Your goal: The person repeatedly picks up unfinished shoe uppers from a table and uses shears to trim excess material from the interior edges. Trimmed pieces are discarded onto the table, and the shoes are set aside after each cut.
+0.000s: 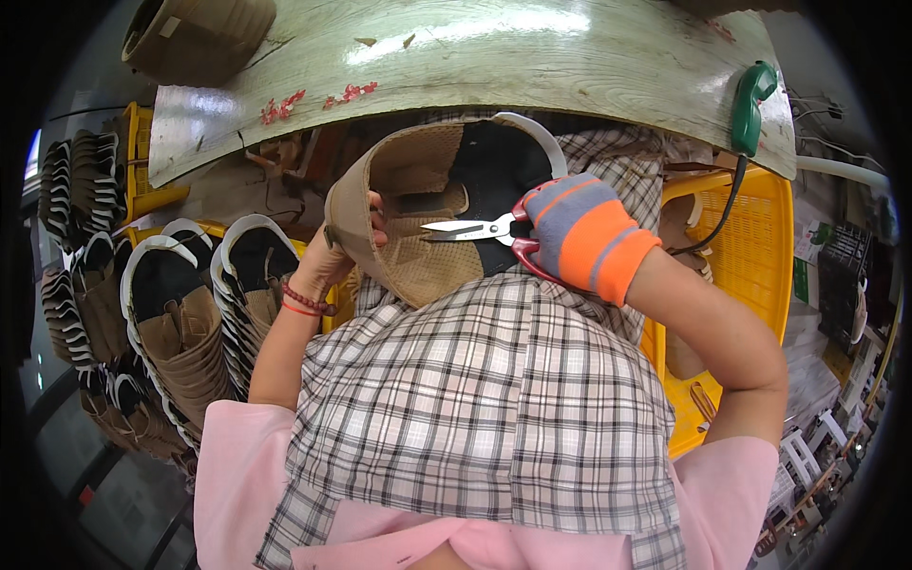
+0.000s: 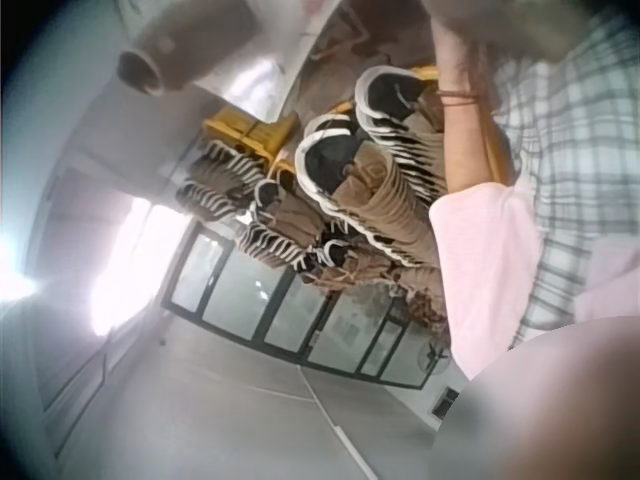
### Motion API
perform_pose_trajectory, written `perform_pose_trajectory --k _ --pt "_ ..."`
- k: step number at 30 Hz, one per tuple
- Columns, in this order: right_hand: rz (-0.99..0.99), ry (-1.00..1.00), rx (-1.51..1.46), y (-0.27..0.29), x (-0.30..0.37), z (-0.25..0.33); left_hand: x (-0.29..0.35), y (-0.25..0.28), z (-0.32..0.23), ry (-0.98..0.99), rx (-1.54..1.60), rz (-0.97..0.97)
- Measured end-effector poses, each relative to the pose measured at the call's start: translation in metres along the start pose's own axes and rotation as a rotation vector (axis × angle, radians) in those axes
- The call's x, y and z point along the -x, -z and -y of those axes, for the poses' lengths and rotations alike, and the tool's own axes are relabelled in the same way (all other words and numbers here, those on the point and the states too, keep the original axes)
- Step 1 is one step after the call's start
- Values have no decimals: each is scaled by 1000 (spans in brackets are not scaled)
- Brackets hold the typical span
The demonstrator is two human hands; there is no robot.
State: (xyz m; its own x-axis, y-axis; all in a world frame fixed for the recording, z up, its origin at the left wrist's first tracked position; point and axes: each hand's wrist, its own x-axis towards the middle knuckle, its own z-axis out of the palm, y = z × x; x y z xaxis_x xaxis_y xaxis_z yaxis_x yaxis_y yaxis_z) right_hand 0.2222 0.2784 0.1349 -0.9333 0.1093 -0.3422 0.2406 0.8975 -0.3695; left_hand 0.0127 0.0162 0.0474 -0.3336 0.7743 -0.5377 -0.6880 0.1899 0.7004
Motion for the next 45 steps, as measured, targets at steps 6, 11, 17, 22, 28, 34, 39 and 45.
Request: perform_pose_trajectory --k 6,11,17,22,28,34,39,45 --pt "-14 21 171 9 2 5 3 -6 1 26 84 -50" --pt "-62 46 246 13 6 6 4 -10 -5 73 -17 -35" --pt "-28 -32 103 6 12 5 4 -5 -6 126 -68 -58" --pt "-75 -49 36 5 13 -1 4 -6 -5 132 -70 -62" --pt "39 -92 53 4 10 -4 5 -5 -5 119 -93 -46" --pt "-150 -59 -22 10 5 -5 2 10 4 247 65 -52" --pt "-156 52 59 2 -8 8 -2 21 10 290 129 -79" --pt "-103 95 200 -4 -33 18 -1 27 14 270 172 -84"
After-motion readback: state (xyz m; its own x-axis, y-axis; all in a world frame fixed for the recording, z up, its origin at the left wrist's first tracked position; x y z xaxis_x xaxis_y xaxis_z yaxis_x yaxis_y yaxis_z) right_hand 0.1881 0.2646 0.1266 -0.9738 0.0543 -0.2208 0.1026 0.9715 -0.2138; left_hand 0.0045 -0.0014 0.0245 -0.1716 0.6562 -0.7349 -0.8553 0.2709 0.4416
